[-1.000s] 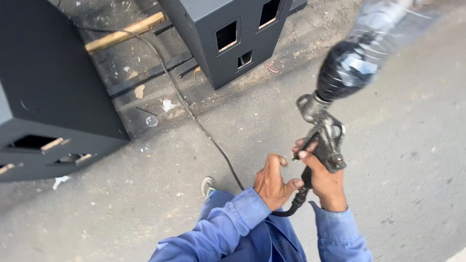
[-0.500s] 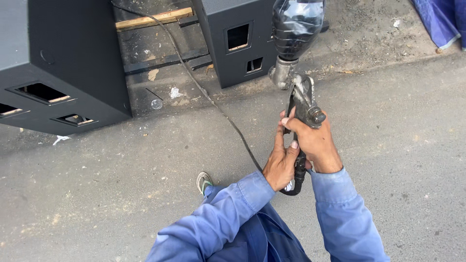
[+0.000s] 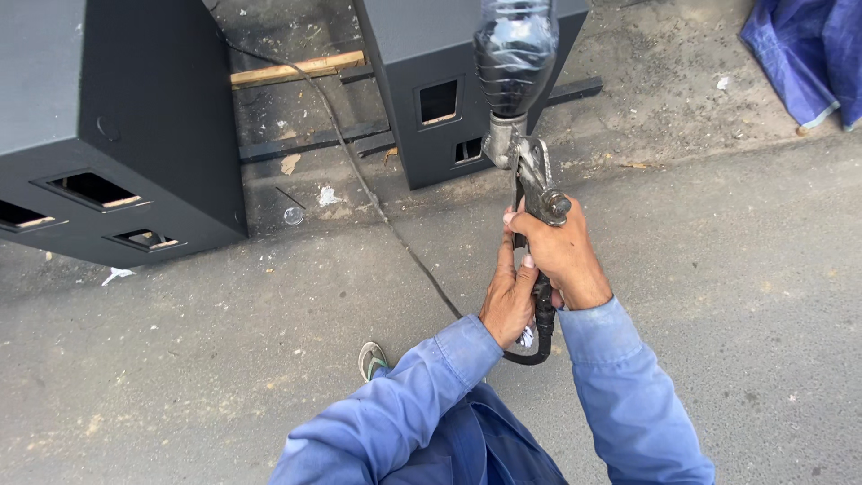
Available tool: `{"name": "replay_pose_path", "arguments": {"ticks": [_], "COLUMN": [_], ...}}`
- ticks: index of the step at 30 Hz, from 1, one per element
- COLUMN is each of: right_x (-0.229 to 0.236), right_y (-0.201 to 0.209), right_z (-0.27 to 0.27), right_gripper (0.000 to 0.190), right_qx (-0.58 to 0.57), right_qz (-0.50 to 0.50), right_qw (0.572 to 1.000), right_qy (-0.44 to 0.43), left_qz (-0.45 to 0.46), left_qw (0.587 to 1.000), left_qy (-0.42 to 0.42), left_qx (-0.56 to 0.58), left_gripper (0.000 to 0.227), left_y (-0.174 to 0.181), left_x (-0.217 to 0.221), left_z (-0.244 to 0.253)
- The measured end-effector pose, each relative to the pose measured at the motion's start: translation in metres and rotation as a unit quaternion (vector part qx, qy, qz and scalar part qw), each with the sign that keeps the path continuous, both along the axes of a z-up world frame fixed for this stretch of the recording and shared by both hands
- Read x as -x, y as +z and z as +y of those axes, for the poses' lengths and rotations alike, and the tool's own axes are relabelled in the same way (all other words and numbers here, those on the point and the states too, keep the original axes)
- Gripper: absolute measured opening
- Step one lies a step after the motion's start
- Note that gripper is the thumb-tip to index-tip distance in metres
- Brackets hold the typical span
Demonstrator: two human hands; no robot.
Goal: The person prepares a spray gun and then uses it to apply black paint to large speaker cabinets.
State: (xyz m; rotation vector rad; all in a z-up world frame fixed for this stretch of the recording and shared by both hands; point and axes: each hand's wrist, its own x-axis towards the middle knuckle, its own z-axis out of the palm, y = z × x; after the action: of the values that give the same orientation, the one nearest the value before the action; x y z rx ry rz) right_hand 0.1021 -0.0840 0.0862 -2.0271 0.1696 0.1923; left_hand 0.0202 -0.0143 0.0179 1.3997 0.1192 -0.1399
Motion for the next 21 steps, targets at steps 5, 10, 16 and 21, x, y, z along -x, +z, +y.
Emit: {"name": "replay_pose_path", "arguments": {"ticks": [5,10,16,21], "right_x": [-0.006,-0.002,-0.009,-0.012], "right_y": [-0.014,0.000,0.012,0.022], "right_z": [-0.007,0.013,-0.008,-0.017], "right_gripper": [0.021,0.021,0.022,0.019], "right_qx": [-0.018,-0.038,-0.012,-0.018], "right_qz": [0.021,0.034,0.009,-0.017], "right_qw": [0.999,0.998,1.000,1.000], "right_qy": [-0.021,0.024,0.020,-0.006], "left_qz": [-0.015,0.008,-0.009,-0.012], "left_qw": [1.000,0.999,0.999,0.999], "left_qy": [-0.023,0.018,0.037,0.050], "left_qx": [0.013,0.030,0.015,0.013], "left_gripper": [0.079,0.081,0.076,0.077], "left_y": [-0.039,-0.013,-0.013,0.002], "left_x": [-0.016,0.008,0.000,0.002], "left_z": [0.000,0.005,-0.002,-0.005]}}
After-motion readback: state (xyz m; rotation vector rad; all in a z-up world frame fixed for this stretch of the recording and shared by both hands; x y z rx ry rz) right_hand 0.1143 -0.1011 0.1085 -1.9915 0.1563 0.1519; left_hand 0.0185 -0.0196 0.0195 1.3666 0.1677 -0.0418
